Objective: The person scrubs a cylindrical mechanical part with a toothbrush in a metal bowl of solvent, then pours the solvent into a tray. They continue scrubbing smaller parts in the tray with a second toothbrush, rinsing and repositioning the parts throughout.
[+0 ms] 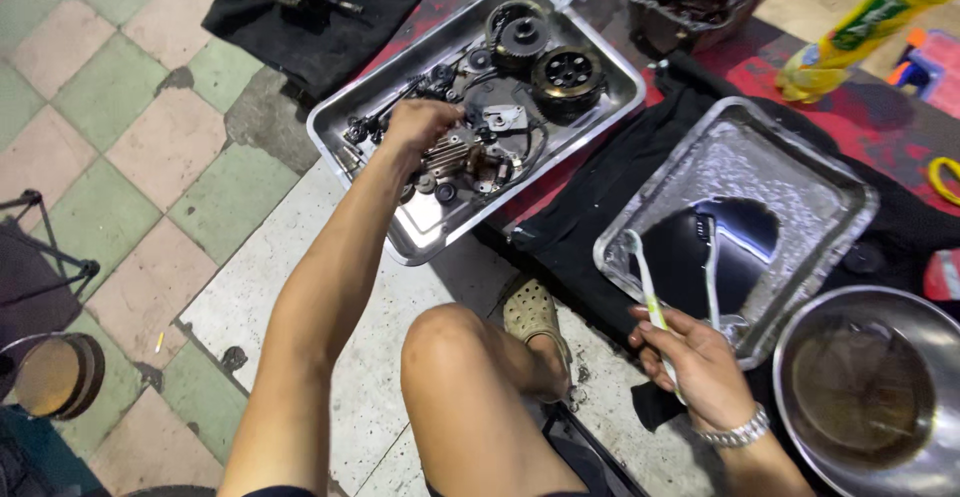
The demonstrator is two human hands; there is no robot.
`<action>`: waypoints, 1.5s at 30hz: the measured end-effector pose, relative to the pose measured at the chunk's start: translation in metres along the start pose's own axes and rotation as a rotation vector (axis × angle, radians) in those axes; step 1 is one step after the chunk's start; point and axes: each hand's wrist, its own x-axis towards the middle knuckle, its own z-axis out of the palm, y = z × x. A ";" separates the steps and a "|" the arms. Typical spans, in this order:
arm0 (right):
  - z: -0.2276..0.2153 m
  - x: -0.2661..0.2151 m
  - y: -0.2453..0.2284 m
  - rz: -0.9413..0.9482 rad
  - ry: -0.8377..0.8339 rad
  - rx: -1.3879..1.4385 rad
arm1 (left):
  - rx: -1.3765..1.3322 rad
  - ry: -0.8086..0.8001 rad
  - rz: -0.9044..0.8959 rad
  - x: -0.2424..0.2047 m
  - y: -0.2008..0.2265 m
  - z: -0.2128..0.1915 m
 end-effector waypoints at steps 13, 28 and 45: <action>-0.200 -0.150 0.033 -0.068 0.327 -0.105 | -0.054 -0.919 0.000 -0.215 0.134 0.229; -0.308 -0.167 0.110 -0.229 0.694 -0.578 | 0.854 -0.598 0.426 -0.325 -0.026 0.493; -0.241 -0.129 0.051 -0.174 0.531 -0.696 | 0.635 -0.499 0.102 -0.182 0.032 0.332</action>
